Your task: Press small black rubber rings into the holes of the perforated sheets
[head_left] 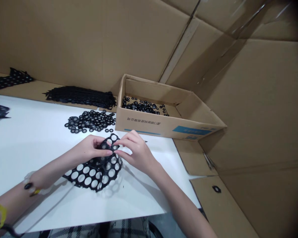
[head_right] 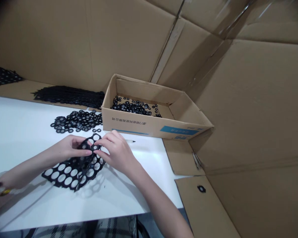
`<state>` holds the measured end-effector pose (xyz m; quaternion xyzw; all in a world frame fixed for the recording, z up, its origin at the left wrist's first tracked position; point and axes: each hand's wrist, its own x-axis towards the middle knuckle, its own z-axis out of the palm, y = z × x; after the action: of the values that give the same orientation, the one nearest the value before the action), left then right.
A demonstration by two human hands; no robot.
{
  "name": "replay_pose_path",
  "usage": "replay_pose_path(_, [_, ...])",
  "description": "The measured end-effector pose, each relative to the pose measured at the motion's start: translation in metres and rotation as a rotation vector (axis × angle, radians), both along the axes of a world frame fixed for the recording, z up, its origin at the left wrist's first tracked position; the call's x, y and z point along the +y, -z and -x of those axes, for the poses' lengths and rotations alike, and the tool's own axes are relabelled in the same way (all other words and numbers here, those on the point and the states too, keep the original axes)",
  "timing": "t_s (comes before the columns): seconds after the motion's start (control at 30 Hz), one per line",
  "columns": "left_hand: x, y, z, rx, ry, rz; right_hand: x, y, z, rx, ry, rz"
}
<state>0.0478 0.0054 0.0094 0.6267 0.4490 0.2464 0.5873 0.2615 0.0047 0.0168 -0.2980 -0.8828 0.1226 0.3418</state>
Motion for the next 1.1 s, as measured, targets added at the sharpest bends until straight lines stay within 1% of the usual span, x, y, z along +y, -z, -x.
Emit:
replay_pose_path(0.17, [-0.002, 0.003, -0.001, 0.063, 0.002, -0.029, -0.002, 0.005, 0.004, -0.014, -0.009, -0.031])
replay_pose_path(0.23, [-0.004, 0.004, -0.003, 0.074, 0.012, -0.02, -0.003, 0.005, 0.006, 0.012, 0.026, -0.009])
replay_pose_path(0.3, [-0.006, 0.005, -0.006, 0.095, 0.028, -0.003, -0.003, 0.004, 0.005, 0.09, 0.117, 0.042])
replay_pose_path(0.43, [-0.008, 0.007, -0.009, 0.123, 0.056, 0.03, 0.005, -0.001, -0.002, 0.328, 0.369, 0.203])
replay_pose_path(0.5, [-0.007, 0.009, -0.009, 0.109, 0.065, 0.02, 0.011, 0.0, -0.007, 0.386, 0.435, 0.303])
replay_pose_path(0.53, [-0.007, 0.01, -0.008, 0.101, 0.07, 0.01, 0.013, 0.001, -0.01, 0.375, 0.447, 0.352])
replay_pose_path(0.6, [-0.006, 0.011, -0.008, 0.088, 0.078, -0.007, 0.018, 0.004, -0.015, 0.245, 0.44, 0.437])
replay_pose_path(0.7, [-0.006, 0.013, -0.007, 0.084, 0.086, -0.014, 0.021, 0.01, -0.019, -0.095, 0.405, 0.546])
replay_pose_path(0.73, [-0.006, 0.013, -0.008, 0.082, 0.09, -0.013, 0.021, 0.012, -0.018, -0.175, 0.391, 0.571])
replay_pose_path(0.77, [-0.007, 0.012, -0.008, 0.078, 0.098, -0.012, 0.021, 0.015, -0.017, -0.21, 0.371, 0.584])
replay_pose_path(0.83, [-0.008, 0.011, -0.009, 0.064, 0.124, -0.014, 0.02, 0.02, -0.011, -0.137, 0.32, 0.559])
replay_pose_path(0.93, [-0.009, 0.009, -0.01, 0.061, 0.158, -0.029, 0.018, 0.024, -0.001, 0.097, 0.241, 0.456])
replay_pose_path(0.97, [-0.009, 0.009, -0.01, 0.066, 0.164, -0.031, 0.017, 0.024, 0.001, 0.152, 0.23, 0.45])
replay_pose_path(1.0, [-0.009, 0.01, -0.01, 0.072, 0.165, -0.031, 0.016, 0.022, 0.003, 0.188, 0.219, 0.474])
replay_pose_path(1.03, [-0.009, 0.01, -0.01, 0.077, 0.165, -0.031, 0.015, 0.02, 0.003, 0.209, 0.2, 0.531])
replay_pose_path(1.1, [-0.008, 0.012, -0.009, 0.084, 0.158, -0.038, 0.013, 0.015, 0.003, 0.227, 0.124, 0.709])
